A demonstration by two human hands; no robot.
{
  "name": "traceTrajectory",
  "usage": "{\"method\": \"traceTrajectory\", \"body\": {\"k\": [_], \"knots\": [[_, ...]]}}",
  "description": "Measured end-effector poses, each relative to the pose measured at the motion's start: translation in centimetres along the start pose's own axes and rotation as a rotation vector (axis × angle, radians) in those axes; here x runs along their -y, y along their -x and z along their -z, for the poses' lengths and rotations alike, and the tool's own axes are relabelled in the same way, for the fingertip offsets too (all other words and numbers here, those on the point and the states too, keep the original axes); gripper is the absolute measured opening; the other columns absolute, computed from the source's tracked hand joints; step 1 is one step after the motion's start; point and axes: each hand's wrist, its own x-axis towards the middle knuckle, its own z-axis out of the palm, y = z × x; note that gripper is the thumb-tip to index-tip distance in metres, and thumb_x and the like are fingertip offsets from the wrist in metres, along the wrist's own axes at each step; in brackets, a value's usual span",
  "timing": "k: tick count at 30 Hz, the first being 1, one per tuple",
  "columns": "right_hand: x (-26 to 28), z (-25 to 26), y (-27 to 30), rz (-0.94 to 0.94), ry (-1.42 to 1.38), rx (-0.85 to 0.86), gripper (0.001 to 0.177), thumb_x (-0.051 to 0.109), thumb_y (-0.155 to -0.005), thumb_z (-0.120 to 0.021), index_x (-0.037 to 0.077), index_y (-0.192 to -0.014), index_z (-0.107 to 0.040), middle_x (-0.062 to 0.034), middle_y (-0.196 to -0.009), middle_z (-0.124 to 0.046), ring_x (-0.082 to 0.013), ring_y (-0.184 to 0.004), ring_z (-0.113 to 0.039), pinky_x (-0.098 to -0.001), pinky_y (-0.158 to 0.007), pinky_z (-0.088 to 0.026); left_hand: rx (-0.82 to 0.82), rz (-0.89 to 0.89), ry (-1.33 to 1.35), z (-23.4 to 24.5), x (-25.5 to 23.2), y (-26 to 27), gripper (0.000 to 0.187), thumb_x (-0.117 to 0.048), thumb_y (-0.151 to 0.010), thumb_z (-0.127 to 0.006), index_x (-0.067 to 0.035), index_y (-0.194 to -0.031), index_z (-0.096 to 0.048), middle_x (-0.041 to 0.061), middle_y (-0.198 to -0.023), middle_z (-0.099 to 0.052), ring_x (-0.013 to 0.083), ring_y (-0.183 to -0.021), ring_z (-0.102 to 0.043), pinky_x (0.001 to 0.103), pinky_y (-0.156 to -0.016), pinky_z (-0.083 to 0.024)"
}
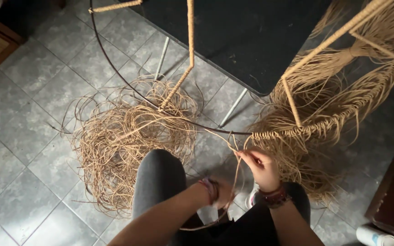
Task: Weaving natural fiber strands around a circular metal frame
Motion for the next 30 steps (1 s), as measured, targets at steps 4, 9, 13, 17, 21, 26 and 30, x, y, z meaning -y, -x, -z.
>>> {"method": "traceTrajectory", "body": {"k": [4, 9, 13, 17, 21, 26, 30], "knots": [[-0.3, -0.2, -0.3, -0.002, 0.066, -0.014, 0.009, 0.017, -0.091, -0.080, 0.009, -0.091, -0.084, -0.0093, -0.079, -0.079, -0.0191, -0.072, -0.074, -0.0318, -0.070, -0.059, -0.927, 0.290, 1.335, 11.4, 2.2, 5.5, 0.013, -0.025, -0.094, -0.067, -0.015, -0.101, -0.070, 0.002, -0.094, -0.073, 0.0153, -0.093, -0.072, 0.029, -0.082, -0.058], [-0.4, 0.4, -0.1, 0.040, 0.010, -0.018, 0.008, 0.012, -0.092, -0.078, 0.009, -0.093, -0.085, -0.0099, -0.081, -0.080, -0.0162, -0.074, -0.071, -0.0309, -0.071, -0.057, -0.157, 0.519, 0.466, 8.3, -0.9, 4.2, 0.012, -0.023, -0.080, -0.078, -0.034, -0.077, -0.073, -0.015, -0.069, -0.071, 0.0114, -0.060, -0.066, 0.034, -0.066, -0.059], [-0.4, -0.3, 0.0, 0.030, 0.016, -0.044, 0.008, 0.015, -0.092, -0.079, 0.008, -0.094, -0.083, -0.0123, -0.081, -0.078, -0.0178, -0.071, -0.071, -0.0334, -0.069, -0.058, -1.166, 0.385, 1.636, 6.0, 2.1, 7.9, 0.014, 0.001, -0.097, -0.061, -0.005, -0.109, -0.064, 0.011, -0.092, -0.073, 0.0226, -0.085, -0.072, 0.036, -0.079, -0.058], [-1.2, -0.7, 0.4, 0.069, -0.024, -0.032, 0.010, 0.009, -0.093, -0.075, 0.009, -0.096, -0.085, -0.0096, -0.079, -0.079, -0.0181, -0.070, -0.072, -0.0337, -0.071, -0.059, -0.999, 0.158, 1.029, -9.7, -0.6, -0.2, 0.016, -0.005, -0.083, -0.075, -0.017, -0.095, -0.073, -0.003, -0.081, -0.069, 0.0109, -0.072, -0.066, 0.026, -0.080, -0.052], [-1.4, -0.9, 1.1, 0.019, -0.035, -0.054, 0.009, 0.011, -0.094, -0.075, 0.008, -0.095, -0.084, -0.0096, -0.075, -0.076, -0.0145, -0.067, -0.068, -0.0333, -0.066, -0.058, -0.864, 0.725, 1.070, 23.1, 0.0, 15.7, 0.021, -0.035, -0.098, -0.062, -0.015, -0.101, -0.056, 0.005, -0.084, -0.069, 0.0339, -0.085, -0.073, 0.044, -0.077, -0.060], [-1.6, -0.8, 1.5, -0.040, -0.068, -0.048, 0.022, 0.016, -0.099, -0.065, 0.007, -0.109, -0.082, 0.0025, -0.074, -0.075, -0.0040, -0.055, -0.047, -0.0210, -0.050, -0.037, 0.186, 0.751, 0.574, 21.3, -1.0, 13.9, 0.096, -0.038, -0.096, -0.061, -0.027, -0.167, 0.003, 0.021, -0.167, -0.024, 0.0391, -0.149, -0.033, 0.056, -0.116, -0.032], [-2.2, -1.3, 1.6, -0.023, -0.161, -0.064, 0.023, 0.018, -0.100, -0.063, 0.007, -0.108, -0.081, 0.0035, -0.050, -0.037, -0.0063, -0.044, -0.031, -0.0226, -0.040, -0.025, -0.074, 1.077, 0.901, 29.4, -1.2, 19.6, 0.044, -0.057, -0.092, -0.043, -0.027, -0.106, -0.070, 0.001, -0.113, -0.075, 0.0246, -0.109, -0.069, 0.045, -0.089, -0.048]]}}
